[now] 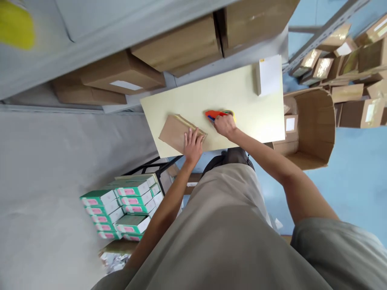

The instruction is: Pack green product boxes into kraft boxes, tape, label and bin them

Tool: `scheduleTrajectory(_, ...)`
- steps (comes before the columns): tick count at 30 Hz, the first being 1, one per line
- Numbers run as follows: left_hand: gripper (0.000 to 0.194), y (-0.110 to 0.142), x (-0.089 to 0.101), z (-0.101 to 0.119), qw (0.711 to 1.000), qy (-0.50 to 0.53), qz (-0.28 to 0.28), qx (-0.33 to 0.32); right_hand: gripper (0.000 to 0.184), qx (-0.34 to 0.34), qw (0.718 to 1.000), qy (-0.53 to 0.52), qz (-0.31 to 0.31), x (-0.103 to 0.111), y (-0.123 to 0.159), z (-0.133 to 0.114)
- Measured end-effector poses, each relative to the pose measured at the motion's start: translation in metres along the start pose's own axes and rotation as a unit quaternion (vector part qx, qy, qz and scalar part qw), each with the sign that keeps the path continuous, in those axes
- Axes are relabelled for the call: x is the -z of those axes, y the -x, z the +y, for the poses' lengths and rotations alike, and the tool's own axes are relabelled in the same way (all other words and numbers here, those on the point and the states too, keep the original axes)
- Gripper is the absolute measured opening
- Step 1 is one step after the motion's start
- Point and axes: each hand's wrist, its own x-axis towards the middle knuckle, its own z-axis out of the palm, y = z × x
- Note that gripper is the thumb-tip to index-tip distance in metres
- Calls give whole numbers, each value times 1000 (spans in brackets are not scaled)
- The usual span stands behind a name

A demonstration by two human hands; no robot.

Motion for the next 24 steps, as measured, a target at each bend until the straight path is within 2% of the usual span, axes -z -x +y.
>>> scheduleTrajectory(2,43,1,2,1,1000,-2,6,-5,51,-28,999,29,-15,24,-11,-5)
scheduleTrajectory(5,46,0,11,6,999,15,30,-8,52,-13,997,67,-35,57,-17,-16)
scheduleTrajectory(8,44,-6,36,20,990,71,123,16,61,-7,997,77,-19,85,-8,-37)
scheduleTrajectory(11,30,-20,90,43,952,121,281,-13,65,15,996,72,53,115,5,-72)
scheduleTrajectory(13,25,-35,139,58,915,138,374,-60,69,45,989,68,123,139,8,-101)
scheduleTrajectory(16,25,-63,215,76,866,155,461,-114,77,107,966,76,222,180,-10,-145)
scheduleTrajectory(18,31,-82,255,79,860,156,470,-123,76,152,945,96,272,204,-41,-170)
scheduleTrajectory(20,40,-99,279,74,870,155,452,-120,70,190,928,114,301,225,-82,-190)
scheduleTrajectory(22,46,-109,283,63,884,166,421,-117,65,198,922,130,307,240,-124,-204)
scheduleTrajectory(24,50,-109,268,45,902,177,379,-109,65,206,918,130,312,249,-155,-213)
